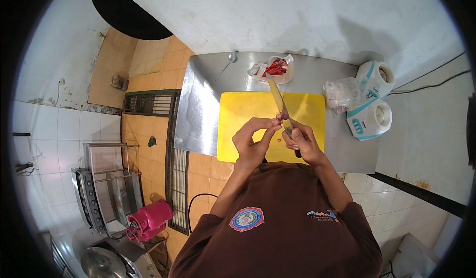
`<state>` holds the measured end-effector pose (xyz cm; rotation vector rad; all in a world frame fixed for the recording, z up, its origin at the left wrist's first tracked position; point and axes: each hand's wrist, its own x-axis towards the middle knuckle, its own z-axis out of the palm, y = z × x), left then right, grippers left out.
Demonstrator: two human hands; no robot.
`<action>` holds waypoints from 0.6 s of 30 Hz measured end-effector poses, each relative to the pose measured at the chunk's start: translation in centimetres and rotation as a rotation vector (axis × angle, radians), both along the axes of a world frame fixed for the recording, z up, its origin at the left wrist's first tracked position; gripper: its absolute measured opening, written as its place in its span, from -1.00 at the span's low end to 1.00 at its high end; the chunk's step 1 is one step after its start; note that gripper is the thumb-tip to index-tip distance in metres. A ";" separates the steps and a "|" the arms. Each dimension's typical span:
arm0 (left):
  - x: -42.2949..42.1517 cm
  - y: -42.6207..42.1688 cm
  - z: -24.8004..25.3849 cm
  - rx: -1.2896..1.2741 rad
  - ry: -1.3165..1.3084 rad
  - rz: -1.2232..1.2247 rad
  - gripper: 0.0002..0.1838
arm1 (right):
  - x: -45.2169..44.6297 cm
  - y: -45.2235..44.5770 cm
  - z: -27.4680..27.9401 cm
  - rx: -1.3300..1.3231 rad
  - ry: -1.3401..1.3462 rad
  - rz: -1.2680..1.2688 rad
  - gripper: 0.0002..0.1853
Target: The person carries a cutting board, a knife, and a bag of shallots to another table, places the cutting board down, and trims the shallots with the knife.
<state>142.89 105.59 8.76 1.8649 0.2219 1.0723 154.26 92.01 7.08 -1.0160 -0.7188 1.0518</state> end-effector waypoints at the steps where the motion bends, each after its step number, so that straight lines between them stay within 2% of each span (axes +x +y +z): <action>1: 0.0 0.0 -0.1 -0.032 -0.009 -0.020 -0.72 | 0.0 0.0 0.0 -0.004 0.011 0.011 -0.34; 7: 0.5 -0.7 0.6 -0.273 -0.086 0.070 -0.71 | 0.3 -0.4 0.5 -0.030 -0.125 0.021 -0.37; 11: 0.3 0.0 -0.2 -0.188 -0.088 0.080 -0.70 | 0.0 -0.9 0.2 -0.080 -0.199 0.017 -0.40; 18: 0.2 0.3 0.7 0.090 -0.029 0.118 -0.76 | -0.1 -0.9 1.5 -0.070 -0.105 0.117 -0.36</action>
